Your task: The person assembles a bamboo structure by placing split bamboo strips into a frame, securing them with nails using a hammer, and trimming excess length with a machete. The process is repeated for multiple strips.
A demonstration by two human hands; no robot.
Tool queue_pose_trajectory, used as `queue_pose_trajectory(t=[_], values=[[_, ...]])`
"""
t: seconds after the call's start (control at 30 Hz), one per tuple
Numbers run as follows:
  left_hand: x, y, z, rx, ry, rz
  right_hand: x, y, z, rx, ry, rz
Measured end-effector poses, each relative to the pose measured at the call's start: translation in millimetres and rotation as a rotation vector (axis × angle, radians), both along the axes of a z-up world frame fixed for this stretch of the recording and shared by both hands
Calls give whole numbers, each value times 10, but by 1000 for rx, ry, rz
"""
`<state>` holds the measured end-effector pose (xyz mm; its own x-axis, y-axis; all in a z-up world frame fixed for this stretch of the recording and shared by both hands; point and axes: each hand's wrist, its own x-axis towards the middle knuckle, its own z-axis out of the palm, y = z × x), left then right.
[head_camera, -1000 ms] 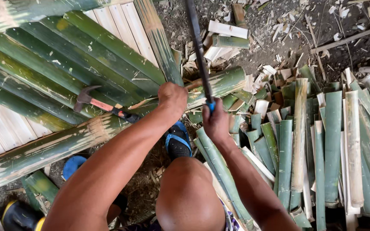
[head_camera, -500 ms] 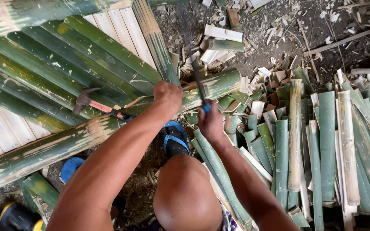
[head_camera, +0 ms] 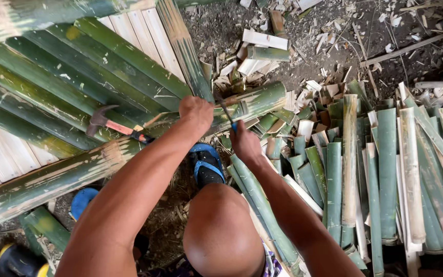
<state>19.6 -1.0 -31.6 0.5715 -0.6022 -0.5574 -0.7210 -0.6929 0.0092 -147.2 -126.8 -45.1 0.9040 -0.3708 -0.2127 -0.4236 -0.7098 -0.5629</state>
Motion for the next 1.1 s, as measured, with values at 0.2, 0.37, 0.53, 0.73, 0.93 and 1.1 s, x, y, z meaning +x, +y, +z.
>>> queue_pose_trajectory(t=[0.2, 0.37, 0.53, 0.73, 0.93, 1.1], values=[[8, 333, 217, 141, 130, 38, -198, -70, -332, -3, -7, 81], [45, 427, 625, 97, 97, -57, -238, 55, -146, 74, -169, -21], [65, 398, 619, 67, 74, -41, -235, 140, -245, 131, -219, -78], [-24, 540, 436, 138, 49, -149, -151, 39, -464, -109, 239, -13], [948, 1199, 442, -4, -119, 10, 181, -190, -116, -182, 84, -92], [1672, 1216, 467, -50, -207, 46, 761, -128, 170, -393, 53, 50]])
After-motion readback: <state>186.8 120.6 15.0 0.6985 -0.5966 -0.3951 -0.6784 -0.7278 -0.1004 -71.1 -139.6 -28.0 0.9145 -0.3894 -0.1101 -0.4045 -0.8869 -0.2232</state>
